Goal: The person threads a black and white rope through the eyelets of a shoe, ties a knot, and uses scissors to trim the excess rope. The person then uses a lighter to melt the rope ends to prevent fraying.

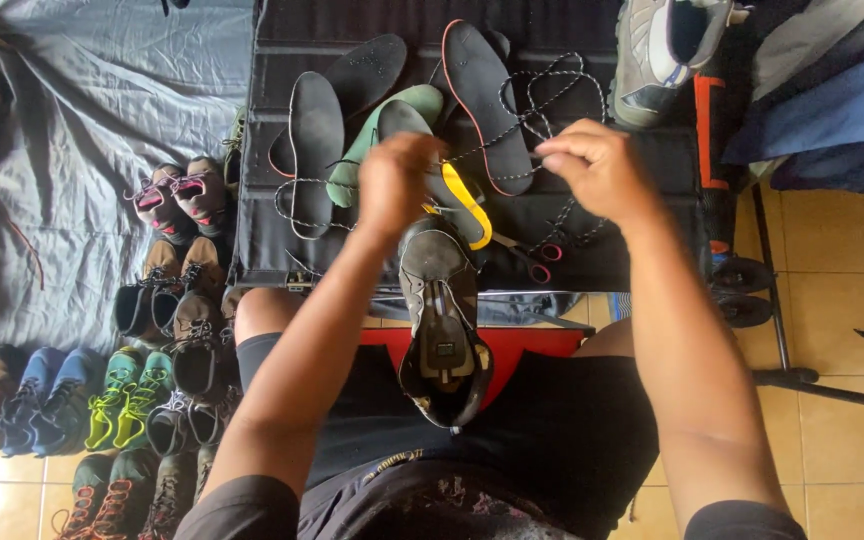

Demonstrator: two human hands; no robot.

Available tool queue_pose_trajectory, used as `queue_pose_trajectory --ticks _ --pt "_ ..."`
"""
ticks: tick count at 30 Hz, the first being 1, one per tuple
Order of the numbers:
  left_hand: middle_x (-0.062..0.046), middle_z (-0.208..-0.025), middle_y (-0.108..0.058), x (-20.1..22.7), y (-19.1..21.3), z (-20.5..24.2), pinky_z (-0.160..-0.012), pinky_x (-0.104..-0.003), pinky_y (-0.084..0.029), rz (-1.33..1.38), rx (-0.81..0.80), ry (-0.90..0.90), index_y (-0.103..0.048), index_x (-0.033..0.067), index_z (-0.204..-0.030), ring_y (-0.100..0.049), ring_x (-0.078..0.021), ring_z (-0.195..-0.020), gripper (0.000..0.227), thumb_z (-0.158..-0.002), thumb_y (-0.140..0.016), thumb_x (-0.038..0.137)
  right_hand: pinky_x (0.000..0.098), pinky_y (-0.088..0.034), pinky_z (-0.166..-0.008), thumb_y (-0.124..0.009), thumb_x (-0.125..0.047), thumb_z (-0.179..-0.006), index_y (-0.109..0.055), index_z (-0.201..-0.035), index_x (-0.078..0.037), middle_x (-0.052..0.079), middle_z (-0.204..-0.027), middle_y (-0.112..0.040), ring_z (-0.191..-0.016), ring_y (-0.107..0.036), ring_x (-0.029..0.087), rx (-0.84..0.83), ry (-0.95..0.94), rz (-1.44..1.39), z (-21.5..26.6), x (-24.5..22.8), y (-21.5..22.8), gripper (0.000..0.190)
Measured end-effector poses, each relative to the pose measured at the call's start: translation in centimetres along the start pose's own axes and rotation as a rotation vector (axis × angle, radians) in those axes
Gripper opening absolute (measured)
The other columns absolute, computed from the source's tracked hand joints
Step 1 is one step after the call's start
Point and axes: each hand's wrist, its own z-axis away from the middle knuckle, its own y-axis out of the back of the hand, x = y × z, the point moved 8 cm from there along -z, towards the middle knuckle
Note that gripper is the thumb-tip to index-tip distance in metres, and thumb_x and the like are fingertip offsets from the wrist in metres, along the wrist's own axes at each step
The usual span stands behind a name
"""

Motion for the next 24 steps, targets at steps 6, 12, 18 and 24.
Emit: queue_pose_trajectory --ticks 6,12,18,24 --pt "-0.011 -0.075 -0.070 -11.4 6.2 3.3 -0.074 -0.050 -0.052 -0.076 0.323 0.489 -0.074 0.0183 -0.096 -0.068 -0.0419 -0.078 0.014 -0.095 -0.061 0.012 0.0419 -0.056 -0.083 -0.078 0.000 -0.099 -0.082 -0.110 -0.007 0.014 -0.098 -0.071 -0.092 -0.070 0.037 0.188 -0.097 0.342 3.6 11.1 4.1 0.014" --pt "-0.008 -0.072 -0.069 -11.8 5.7 3.1 -0.065 -0.046 -0.051 -0.145 0.304 0.485 -0.073 0.0131 -0.090 -0.063 -0.0330 -0.068 0.018 -0.087 -0.057 0.006 0.0320 -0.050 -0.070 -0.069 0.005 -0.101 -0.075 -0.113 0.000 0.013 -0.096 -0.069 -0.080 -0.063 0.023 0.404 -0.215 0.025 2.3 9.4 5.7 0.014" --pt "-0.010 -0.113 -0.062 1.7 1.3 -2.3 -0.090 -0.034 -0.044 0.570 0.111 0.341 -0.052 0.0090 -0.144 -0.057 -0.0216 -0.100 0.056 -0.088 -0.054 0.005 0.0272 -0.045 -0.064 -0.070 0.007 -0.098 -0.075 -0.109 0.006 0.013 -0.094 -0.069 -0.074 -0.058 0.017 0.106 -0.030 -0.094 -3.2 -3.1 1.0 0.012" --pt "-0.007 -0.101 -0.074 6.7 -0.9 -2.7 -0.069 -0.027 -0.055 0.552 -0.181 0.191 -0.059 0.0005 -0.128 -0.067 -0.0136 -0.078 0.044 -0.085 -0.055 -0.010 0.0250 -0.042 -0.060 -0.071 0.007 -0.095 -0.074 -0.106 0.005 0.010 -0.097 -0.069 -0.068 -0.055 0.014 -0.018 -0.061 -0.116 -3.9 -5.4 -0.5 0.011"
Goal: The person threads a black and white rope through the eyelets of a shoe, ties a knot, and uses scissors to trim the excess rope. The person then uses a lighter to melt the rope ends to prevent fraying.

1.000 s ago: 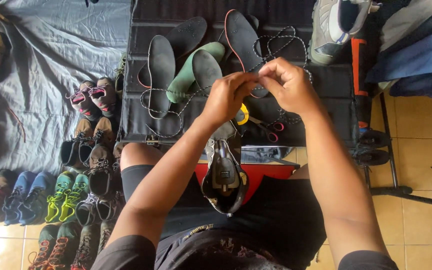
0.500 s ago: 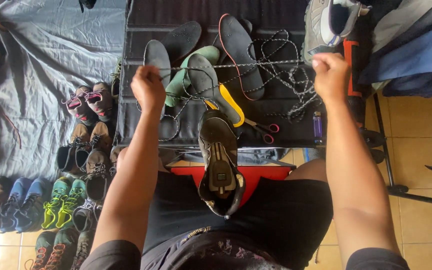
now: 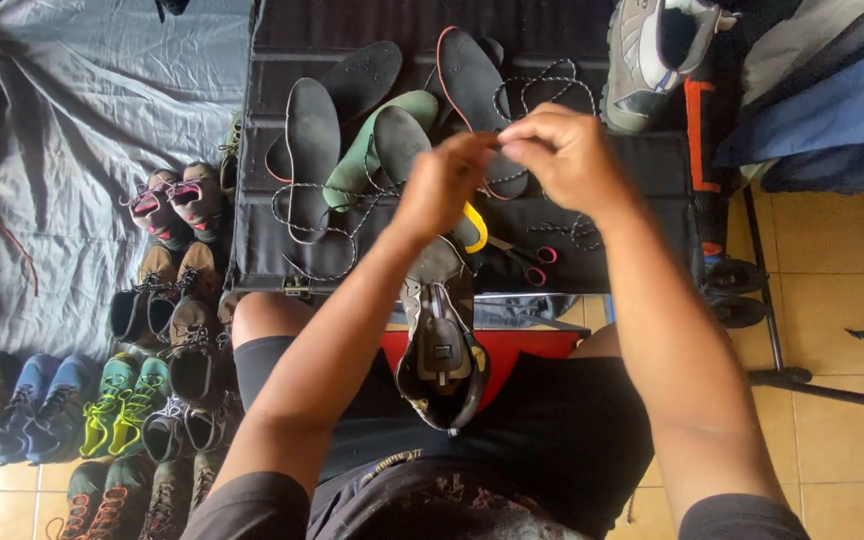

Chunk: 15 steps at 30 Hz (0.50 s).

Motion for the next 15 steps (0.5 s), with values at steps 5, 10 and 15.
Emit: queue_pose_trajectory --ticks 5,10,15 --pt "-0.002 -0.078 -0.060 -7.3 8.6 1.2 -0.050 -0.026 -0.044 -0.083 0.370 0.065 -0.068 0.0083 -0.106 -0.052 -0.0103 -0.062 0.035 -0.082 -0.057 -0.015 0.0313 -0.046 -0.068 -0.077 0.003 -0.095 -0.078 -0.110 0.003 0.016 -0.093 -0.072 -0.076 -0.060 0.022 0.018 0.005 0.178 2.6 4.9 4.7 0.015" --pt "-0.005 -0.081 -0.075 -15.3 17.7 6.0 -0.055 -0.030 -0.054 -0.368 0.830 0.450 -0.070 0.0047 -0.101 -0.066 -0.0123 -0.061 0.021 -0.089 -0.054 -0.001 0.0333 -0.049 -0.075 -0.072 0.008 -0.096 -0.076 -0.111 0.008 0.016 -0.099 -0.071 -0.082 -0.061 0.024 0.228 -0.142 0.358 6.1 10.7 10.2 0.016" --pt "-0.013 -0.102 -0.075 -8.5 13.2 4.1 -0.095 -0.054 -0.053 -0.336 0.731 0.350 -0.067 0.0159 -0.119 -0.072 -0.0381 -0.103 0.032 -0.092 -0.061 0.002 0.0370 -0.051 -0.080 -0.079 0.003 -0.100 -0.081 -0.108 -0.007 0.013 -0.092 -0.072 -0.085 -0.068 0.029 0.180 -0.062 0.166 5.0 8.1 7.4 0.013"
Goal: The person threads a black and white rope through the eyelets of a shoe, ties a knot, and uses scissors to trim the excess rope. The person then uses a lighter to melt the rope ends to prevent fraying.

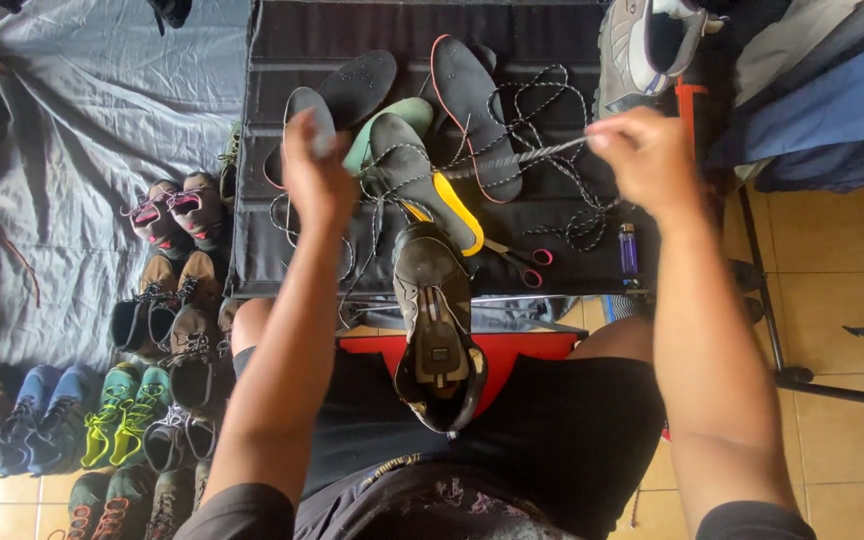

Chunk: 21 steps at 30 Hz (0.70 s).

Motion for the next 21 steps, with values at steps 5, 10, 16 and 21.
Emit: queue_pose_trajectory --ticks 5,10,16,21 --pt "-0.025 -0.116 -0.071 12.3 -5.8 7.6 -0.105 -0.059 -0.047 0.455 -0.606 -0.161 -0.062 0.0009 -0.134 -0.068 -0.0485 -0.115 0.046 -0.091 -0.078 -0.001 0.0371 -0.053 -0.076 -0.077 0.002 -0.096 -0.080 -0.103 -0.004 0.015 -0.090 -0.073 -0.082 -0.070 0.030 -0.086 0.105 -0.138 -1.4 -7.7 -5.3 0.009" --pt "0.000 -0.073 -0.074 9.4 -8.1 7.9 -0.081 -0.030 -0.055 0.361 -0.731 -0.156 -0.079 0.0186 -0.108 -0.076 -0.0190 -0.076 0.017 -0.097 -0.068 0.012 0.0380 -0.053 -0.074 -0.079 0.003 -0.093 -0.080 -0.101 -0.003 0.015 -0.088 -0.073 -0.080 -0.070 0.029 -0.144 0.117 -0.154 -1.8 -10.5 -4.3 0.010" --pt "-0.012 -0.074 -0.068 0.3 0.9 0.8 -0.071 -0.035 -0.053 0.252 0.091 -0.166 -0.078 0.0083 -0.092 -0.067 -0.0218 -0.069 0.008 -0.096 -0.071 0.010 0.0387 -0.051 -0.076 -0.082 0.002 -0.096 -0.080 -0.105 -0.004 0.016 -0.092 -0.072 -0.084 -0.070 0.032 -0.079 0.007 0.087 0.5 -1.4 0.0 0.010" --pt "-0.003 -0.069 -0.071 -8.7 2.8 -2.2 -0.066 -0.034 -0.055 -0.058 0.331 0.006 -0.077 0.0186 -0.086 -0.071 -0.0227 -0.068 0.011 -0.094 -0.073 0.025 0.0369 -0.051 -0.077 -0.082 -0.002 -0.098 -0.082 -0.107 -0.009 0.012 -0.092 -0.071 -0.085 -0.069 0.029 0.018 -0.078 0.128 2.2 4.6 0.2 0.012"
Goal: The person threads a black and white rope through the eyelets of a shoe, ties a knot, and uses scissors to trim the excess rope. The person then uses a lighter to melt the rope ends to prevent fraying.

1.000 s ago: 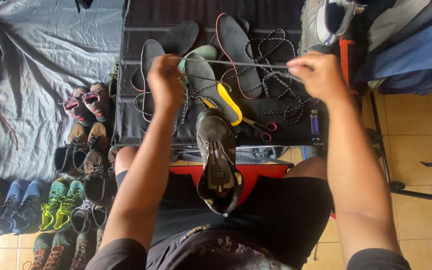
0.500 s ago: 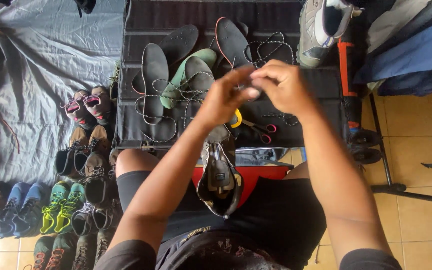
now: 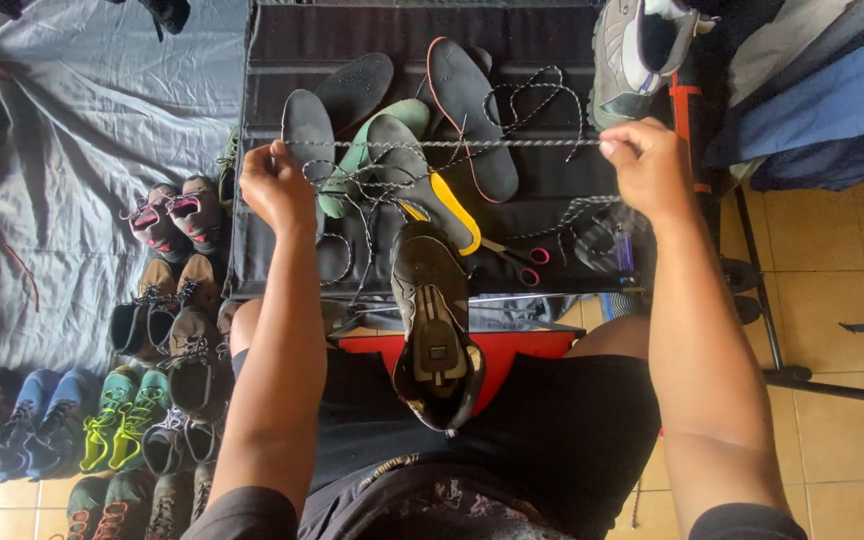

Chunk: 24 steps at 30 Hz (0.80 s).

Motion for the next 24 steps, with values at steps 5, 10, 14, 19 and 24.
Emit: queue_pose_trajectory --ticks 5,10,14,19,24 --pt "0.006 -0.114 -0.066 9.3 -0.3 3.6 -0.094 -0.039 -0.054 -0.044 -0.006 -0.219 -0.071 0.0316 -0.117 -0.070 -0.0198 -0.107 0.039 -0.085 -0.090 0.022 0.0378 -0.052 -0.082 -0.080 -0.002 -0.097 -0.081 -0.106 -0.009 0.012 -0.094 -0.074 -0.089 -0.071 0.030 -0.058 0.063 -0.101 -0.9 -4.6 -2.2 0.012" --pt "-0.029 -0.135 -0.061 20.3 -6.0 15.6 -0.108 -0.053 -0.049 0.754 -0.989 -0.243 -0.044 -0.0026 -0.151 -0.065 -0.0416 -0.124 0.075 -0.091 -0.086 0.013 0.0417 -0.053 -0.085 -0.076 0.004 -0.096 -0.079 -0.102 -0.003 0.018 -0.095 -0.075 -0.095 -0.072 0.035 -0.198 0.170 -0.369 -1.5 -10.8 -5.4 0.010" --pt "-0.010 -0.088 -0.075 20.0 -6.6 17.0 -0.074 -0.034 -0.059 0.710 -1.232 -0.136 -0.066 0.0045 -0.128 -0.076 -0.0195 -0.072 0.033 -0.096 -0.075 0.012 0.0317 -0.055 -0.073 -0.071 0.006 -0.096 -0.079 -0.104 -0.003 0.013 -0.087 -0.074 -0.077 -0.070 0.018 -0.275 0.059 -0.484 -0.8 -12.6 -4.7 0.014" --pt "0.001 -0.069 -0.071 16.1 -3.3 12.1 -0.071 -0.030 -0.055 0.244 -0.998 -0.093 -0.078 0.0213 -0.105 -0.072 -0.0159 -0.068 0.015 -0.098 -0.074 0.034 0.0326 -0.054 -0.060 -0.072 0.007 -0.090 -0.077 -0.106 0.001 0.018 -0.084 -0.074 -0.061 -0.066 0.018 -0.316 -0.094 -0.398 1.9 -7.2 -3.8 0.018" --pt "0.001 -0.072 -0.074 12.9 -1.1 12.1 -0.071 -0.036 -0.055 0.047 -0.982 -0.167 -0.080 0.0232 -0.092 -0.073 -0.0256 -0.074 0.009 -0.089 -0.077 0.032 0.0370 -0.059 -0.070 -0.060 0.010 -0.097 -0.075 -0.112 0.004 0.020 -0.090 -0.075 -0.073 -0.073 0.024 -0.270 -0.162 -0.457 4.2 -6.7 -4.9 0.021"
